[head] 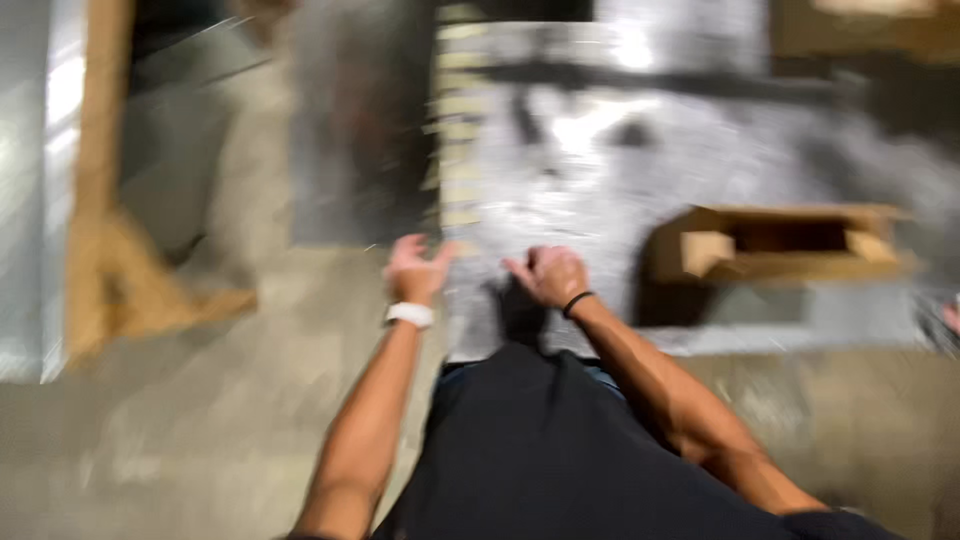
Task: The person folds cardboard boxes, places items inside, and applies tape to seal them.
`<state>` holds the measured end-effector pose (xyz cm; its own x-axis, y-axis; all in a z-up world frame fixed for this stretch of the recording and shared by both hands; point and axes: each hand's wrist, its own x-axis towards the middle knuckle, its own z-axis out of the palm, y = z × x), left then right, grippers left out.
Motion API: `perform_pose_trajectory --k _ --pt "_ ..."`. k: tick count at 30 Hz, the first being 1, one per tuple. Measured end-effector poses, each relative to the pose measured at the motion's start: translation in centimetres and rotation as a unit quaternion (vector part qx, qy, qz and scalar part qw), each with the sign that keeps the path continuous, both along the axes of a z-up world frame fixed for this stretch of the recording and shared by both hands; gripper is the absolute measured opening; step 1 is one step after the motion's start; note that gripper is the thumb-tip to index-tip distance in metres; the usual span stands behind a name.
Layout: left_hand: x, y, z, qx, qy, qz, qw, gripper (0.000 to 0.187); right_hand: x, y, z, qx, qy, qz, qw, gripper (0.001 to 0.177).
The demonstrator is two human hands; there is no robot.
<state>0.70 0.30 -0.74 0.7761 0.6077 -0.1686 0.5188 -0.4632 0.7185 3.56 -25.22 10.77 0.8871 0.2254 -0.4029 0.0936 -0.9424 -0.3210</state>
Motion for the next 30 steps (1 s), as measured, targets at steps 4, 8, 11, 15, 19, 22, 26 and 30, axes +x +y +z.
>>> perform_pose_trajectory --k 4,8,11,15,19,22,26,30 --pt "0.7 -1.7 8.9 0.138 -0.003 -0.095 0.986 0.095 -2.6 -7.6 9.0 0.079 -0.031 -0.087 0.993 0.068" --pt "1.7 -9.0 12.5 0.171 -0.168 -0.200 0.950 0.085 -2.9 -19.3 12.5 0.121 -0.360 -0.232 0.895 0.039" --pt "2.0 -17.3 15.8 0.082 -0.310 -0.301 0.898 0.071 -2.6 -29.5 13.5 0.094 -0.437 -0.270 0.853 0.041" --pt "2.2 -29.0 20.4 -0.011 -0.367 -0.464 0.806 0.055 -1.8 -39.8 13.0 -0.012 -0.368 -0.263 0.892 0.035" --pt "4.8 -38.1 20.6 0.057 -0.322 -0.472 0.818 0.041 0.7 -46.8 9.5 -0.042 -0.401 -0.120 0.907 0.018" --pt "7.3 -41.1 21.2 0.092 -0.124 -0.497 0.854 0.029 1.9 -48.2 11.0 -0.004 -0.262 -0.124 0.957 0.024" --pt "7.9 -42.7 21.4 0.155 0.044 -0.476 0.864 0.058 2.7 -49.8 11.0 0.019 -0.137 -0.044 0.989 0.071" --pt "4.0 -44.8 26.4 0.279 0.052 -0.465 0.839 0.104 2.5 -50.7 13.3 0.049 -0.071 0.050 0.995 0.079"
